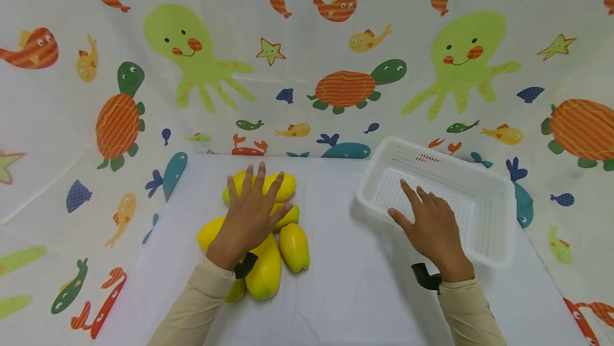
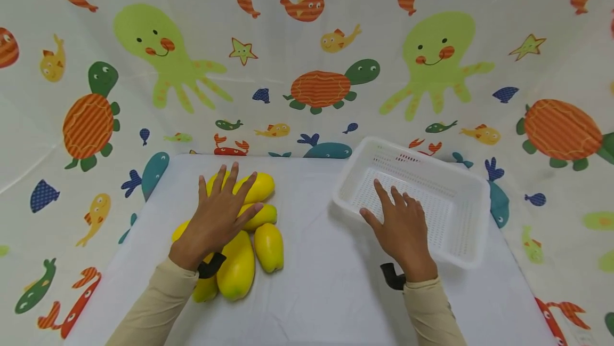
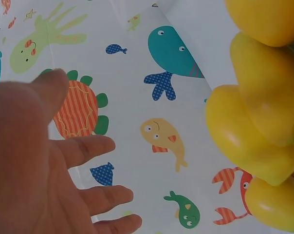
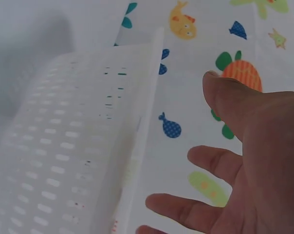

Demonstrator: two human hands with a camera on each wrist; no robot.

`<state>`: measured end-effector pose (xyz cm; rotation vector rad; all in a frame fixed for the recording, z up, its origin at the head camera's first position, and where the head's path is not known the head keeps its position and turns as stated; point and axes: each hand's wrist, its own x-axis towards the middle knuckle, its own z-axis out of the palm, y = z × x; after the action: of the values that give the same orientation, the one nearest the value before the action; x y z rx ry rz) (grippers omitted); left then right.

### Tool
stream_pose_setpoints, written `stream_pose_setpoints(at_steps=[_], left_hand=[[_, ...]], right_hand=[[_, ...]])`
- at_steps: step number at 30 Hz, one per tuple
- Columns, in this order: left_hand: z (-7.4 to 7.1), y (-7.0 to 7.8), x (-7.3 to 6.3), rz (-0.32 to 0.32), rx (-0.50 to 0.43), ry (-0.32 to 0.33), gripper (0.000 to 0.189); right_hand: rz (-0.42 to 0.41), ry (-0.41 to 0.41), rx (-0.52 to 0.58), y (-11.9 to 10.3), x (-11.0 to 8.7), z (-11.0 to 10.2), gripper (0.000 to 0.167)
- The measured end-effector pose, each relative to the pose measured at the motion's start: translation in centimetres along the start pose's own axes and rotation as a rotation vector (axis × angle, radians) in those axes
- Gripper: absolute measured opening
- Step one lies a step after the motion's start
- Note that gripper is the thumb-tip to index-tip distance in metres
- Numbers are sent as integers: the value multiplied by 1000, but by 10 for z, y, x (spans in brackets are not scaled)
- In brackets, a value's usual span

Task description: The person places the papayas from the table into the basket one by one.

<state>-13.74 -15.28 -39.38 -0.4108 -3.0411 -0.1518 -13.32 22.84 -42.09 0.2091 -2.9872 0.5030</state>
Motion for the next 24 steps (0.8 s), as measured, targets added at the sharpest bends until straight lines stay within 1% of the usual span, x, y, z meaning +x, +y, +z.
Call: stream_pose_setpoints(at_steps=[6, 10, 17, 24], left_hand=[[4, -11, -10, -27, -53, 6, 75], [6, -18, -16, -40, -72, 31, 74], [11, -30, -25, -64, -146, 60, 74], [20, -41, -32, -87, -158, 76, 75]], right_hand=[[1, -9, -10, 4, -1, 3, 71], [0, 6, -15, 7, -3, 7, 69], [-3, 29, -8, 10, -6, 10, 66], [-31, 58, 25, 16, -11, 14, 62]])
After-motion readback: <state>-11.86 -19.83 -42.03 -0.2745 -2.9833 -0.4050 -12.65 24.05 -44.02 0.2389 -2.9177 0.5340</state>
